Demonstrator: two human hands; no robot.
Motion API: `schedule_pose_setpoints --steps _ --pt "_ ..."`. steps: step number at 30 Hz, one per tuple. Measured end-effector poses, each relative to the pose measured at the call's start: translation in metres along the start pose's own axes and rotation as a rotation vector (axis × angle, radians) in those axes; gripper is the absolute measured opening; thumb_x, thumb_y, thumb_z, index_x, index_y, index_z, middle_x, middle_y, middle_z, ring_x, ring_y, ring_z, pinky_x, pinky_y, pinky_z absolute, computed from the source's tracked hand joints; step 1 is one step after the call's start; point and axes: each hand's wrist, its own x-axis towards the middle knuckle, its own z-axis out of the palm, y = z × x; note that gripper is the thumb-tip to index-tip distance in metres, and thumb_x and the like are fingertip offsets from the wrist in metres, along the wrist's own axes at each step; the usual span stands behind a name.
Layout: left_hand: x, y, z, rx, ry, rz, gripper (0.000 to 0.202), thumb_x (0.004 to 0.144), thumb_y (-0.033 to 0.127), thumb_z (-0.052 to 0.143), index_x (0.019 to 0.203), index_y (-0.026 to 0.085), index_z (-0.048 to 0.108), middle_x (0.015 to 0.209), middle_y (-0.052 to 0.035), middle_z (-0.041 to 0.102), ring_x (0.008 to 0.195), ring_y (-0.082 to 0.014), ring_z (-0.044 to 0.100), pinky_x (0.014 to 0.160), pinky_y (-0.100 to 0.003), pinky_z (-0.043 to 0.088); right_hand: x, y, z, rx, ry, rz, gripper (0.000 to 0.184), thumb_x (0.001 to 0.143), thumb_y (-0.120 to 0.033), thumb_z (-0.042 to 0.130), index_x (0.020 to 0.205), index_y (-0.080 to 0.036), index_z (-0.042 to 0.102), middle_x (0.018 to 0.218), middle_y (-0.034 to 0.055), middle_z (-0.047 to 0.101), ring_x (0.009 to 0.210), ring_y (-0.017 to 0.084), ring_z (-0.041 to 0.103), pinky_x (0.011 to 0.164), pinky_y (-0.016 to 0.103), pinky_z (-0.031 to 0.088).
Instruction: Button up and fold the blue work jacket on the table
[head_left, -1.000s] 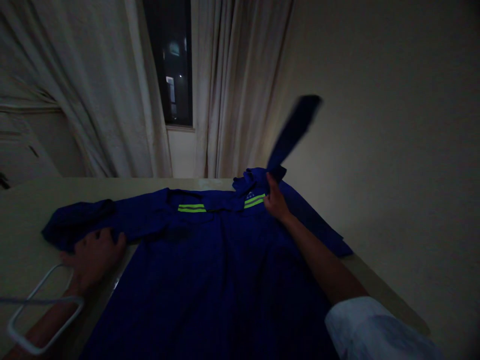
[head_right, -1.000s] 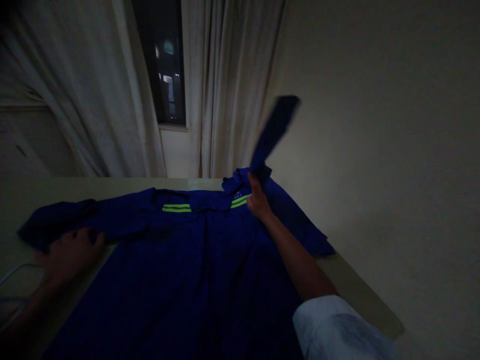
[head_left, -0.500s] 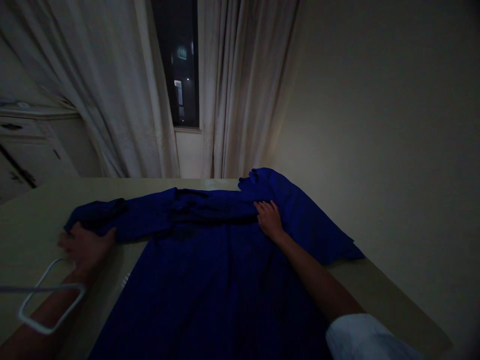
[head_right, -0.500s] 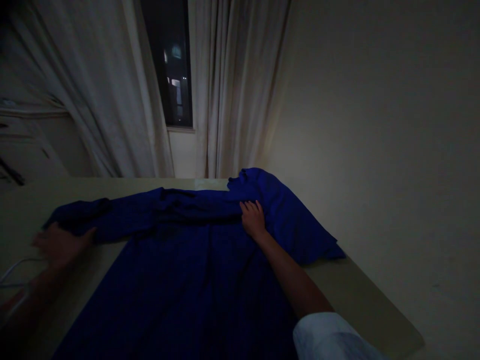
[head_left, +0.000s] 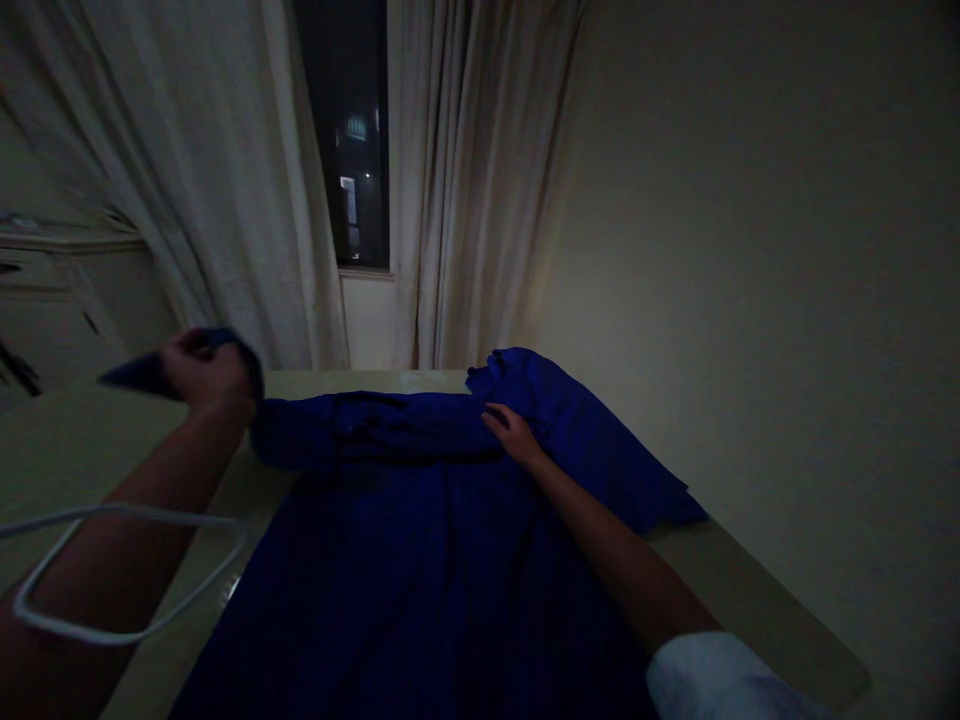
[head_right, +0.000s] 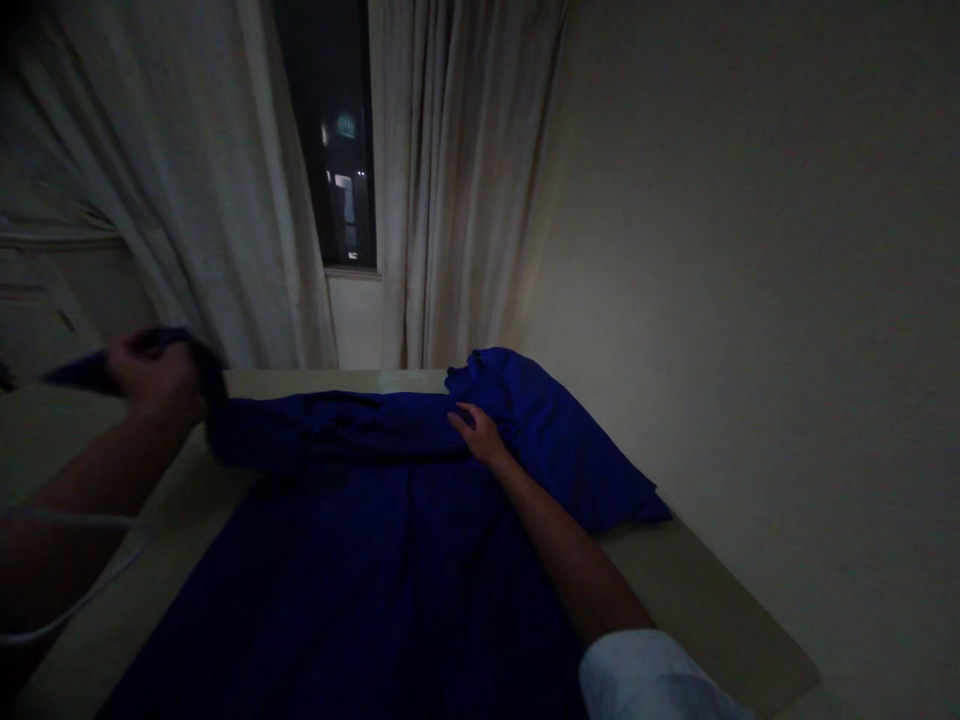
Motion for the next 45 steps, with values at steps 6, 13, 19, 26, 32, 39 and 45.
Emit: schedule_pose_setpoints --steps 6,13,19,26,32,39,45 --pt "-0.074 0.073 0.062 -0.522 -0.715 0.609 0.084 0.088 0.052 0.068 0.158 0.022 0.034 0.159 -0.0141 0.048 0.137 -0.0289 0.056 0.107 -0.041 0.052 0.025 -0.033 -0.011 0.853 0.012 0.399 0.09 0.094 -0.089 0.021 0.15 -0.021 0.043 0.135 0.0212 0.064 0.117 0.031 0.069 0.088 0.052 0.062" --pt "-0.116 -0.033 0.086 0.139 -0.674 0.399 0.074 0.09 0.055 0.053 0.141 0.002 0.057 0.146 -0.0315 0.057 0.136 -0.0454 0.056 0.114 -0.064 0.041 0.016 0.014 -0.026 0.5 0.175 0.415 0.045 0.098 -0.059 0.059 0.123 -0.021 0.06 0.107 0.0127 0.072 0.086 0.02 0.073 0.071 0.033 0.064" --pt "-0.131 -0.098 0.081 0.334 -0.668 0.454 0.079 0.091 0.05 0.053 0.159 0.01 0.041 0.163 -0.0203 0.044 0.145 -0.0351 0.05 0.12 -0.047 0.04 0.014 0.011 0.029 0.157 -0.076 0.138 0.093 0.054 -0.028 0.1 0.139 -0.021 0.061 0.143 0.0145 0.061 0.132 0.031 0.058 0.112 0.046 0.049" --pt "-0.135 -0.104 0.079 0.364 -0.581 0.409 0.062 0.097 0.033 0.038 0.153 0.007 0.049 0.151 -0.0183 0.059 0.136 -0.0318 0.059 0.117 -0.044 0.044 0.016 -0.012 0.076 -0.6 -0.078 -0.172 0.063 0.098 -0.025 0.061 0.159 -0.027 0.044 0.157 0.0132 0.049 0.141 0.031 0.049 0.116 0.048 0.04" --pt "-0.136 -0.097 0.073 0.381 -0.526 0.435 0.072 0.085 0.021 0.052 0.157 0.012 0.045 0.151 -0.0154 0.06 0.134 -0.0316 0.061 0.115 -0.042 0.046 0.026 -0.025 0.058 -0.819 0.062 -0.029 0.073 0.087 -0.009 0.056 0.158 -0.025 0.047 0.154 0.0155 0.051 0.125 0.033 0.06 0.104 0.046 0.047" --pt "-0.138 -0.097 0.071 0.39 -0.522 0.475 0.07 0.086 0.016 0.045 0.156 0.013 0.048 0.151 -0.0141 0.061 0.132 -0.0315 0.062 0.114 -0.044 0.044 0.034 -0.045 -0.012 -0.776 0.29 -0.275 0.064 0.09 -0.009 0.048 0.153 -0.024 0.053 0.157 0.0109 0.049 0.145 0.031 0.042 0.125 0.048 0.024" --pt "-0.141 -0.097 0.07 0.423 -0.493 0.43 0.071 0.089 0.019 0.045 0.16 0.015 0.041 0.157 -0.0157 0.053 0.137 -0.0333 0.058 0.117 -0.048 0.04 0.024 -0.021 -0.023 -0.651 0.357 0.114 0.057 0.093 -0.01 0.036 0.146 -0.017 0.057 0.123 0.0134 0.071 0.114 0.025 0.066 0.101 0.037 0.05"
